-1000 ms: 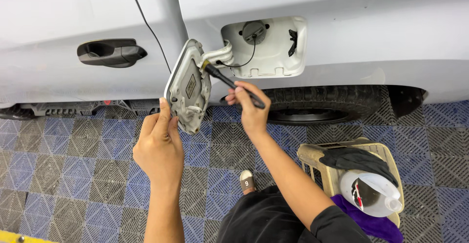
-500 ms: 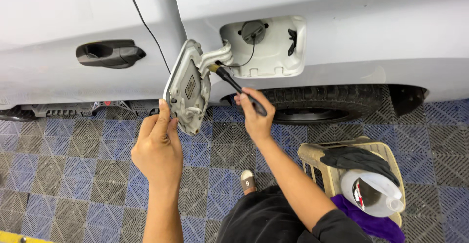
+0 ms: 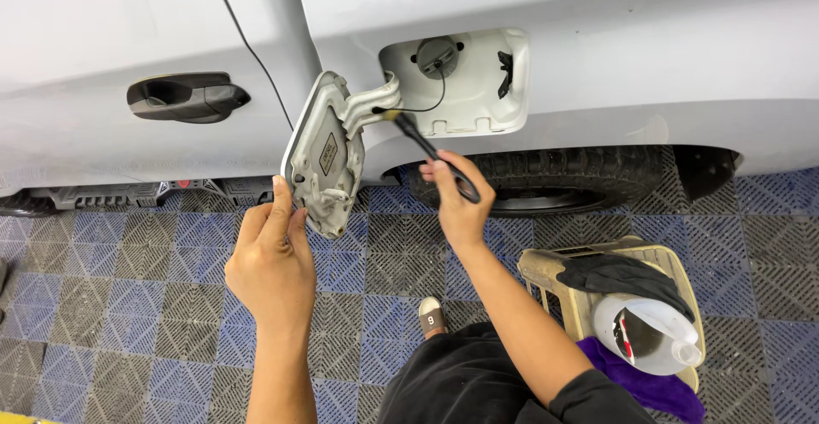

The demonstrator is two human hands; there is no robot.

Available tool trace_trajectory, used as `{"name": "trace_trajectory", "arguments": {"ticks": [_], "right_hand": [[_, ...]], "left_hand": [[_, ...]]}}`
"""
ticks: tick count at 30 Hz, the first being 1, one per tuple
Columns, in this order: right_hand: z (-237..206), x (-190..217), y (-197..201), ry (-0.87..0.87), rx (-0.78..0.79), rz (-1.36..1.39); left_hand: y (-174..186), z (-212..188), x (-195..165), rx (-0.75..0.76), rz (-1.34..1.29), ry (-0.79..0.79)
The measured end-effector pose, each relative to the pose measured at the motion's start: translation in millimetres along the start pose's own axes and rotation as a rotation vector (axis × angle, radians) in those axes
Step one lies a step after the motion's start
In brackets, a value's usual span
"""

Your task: The person cleans the open fuel filler door of a white pickup truck. They scrub the fuel door and its surrounding recess with a black detail brush, periodically dipping the brush into a jug on a small stool, and later continue scrubbing the same areas with a red-and-white toothbrush.

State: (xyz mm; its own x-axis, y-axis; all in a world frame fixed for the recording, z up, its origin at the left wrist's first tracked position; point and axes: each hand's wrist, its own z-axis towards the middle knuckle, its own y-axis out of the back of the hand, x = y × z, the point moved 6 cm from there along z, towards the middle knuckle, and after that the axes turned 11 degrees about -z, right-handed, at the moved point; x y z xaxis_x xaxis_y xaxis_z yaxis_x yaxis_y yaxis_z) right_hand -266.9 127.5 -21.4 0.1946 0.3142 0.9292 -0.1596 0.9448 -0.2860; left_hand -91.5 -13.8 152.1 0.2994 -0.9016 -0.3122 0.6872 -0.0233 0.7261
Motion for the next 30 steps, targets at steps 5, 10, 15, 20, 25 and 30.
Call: {"name": "trace_trajectory", "arguments": {"ticks": [5,10,15,20,25,30], "right_hand": [[0,7,17,-0.026,-0.035,0.014],[6,11,-12,0.052,-0.025,-0.102],[-16,35,-38,0.269,-0.001,-0.438],[-16,52,-34,0.432,0.081,-0.371],[5,18,-20,0.062,0.05,-0.167],[-9,13,-45,-0.011,0.154,0.013]], "left_hand": [[2,1,-1,-0.022,-0.012,-0.012],[2,0,-2,-0.016,-0.01,-0.002],[1,0,-4,-0.01,-0.009,-0.012],[0,0,-5,-0.01,-0.011,0.007],[1,-1,-4,-0.027,-0.063,0.016],[2,1,0,-0.069,-0.014,-0.007]]}}
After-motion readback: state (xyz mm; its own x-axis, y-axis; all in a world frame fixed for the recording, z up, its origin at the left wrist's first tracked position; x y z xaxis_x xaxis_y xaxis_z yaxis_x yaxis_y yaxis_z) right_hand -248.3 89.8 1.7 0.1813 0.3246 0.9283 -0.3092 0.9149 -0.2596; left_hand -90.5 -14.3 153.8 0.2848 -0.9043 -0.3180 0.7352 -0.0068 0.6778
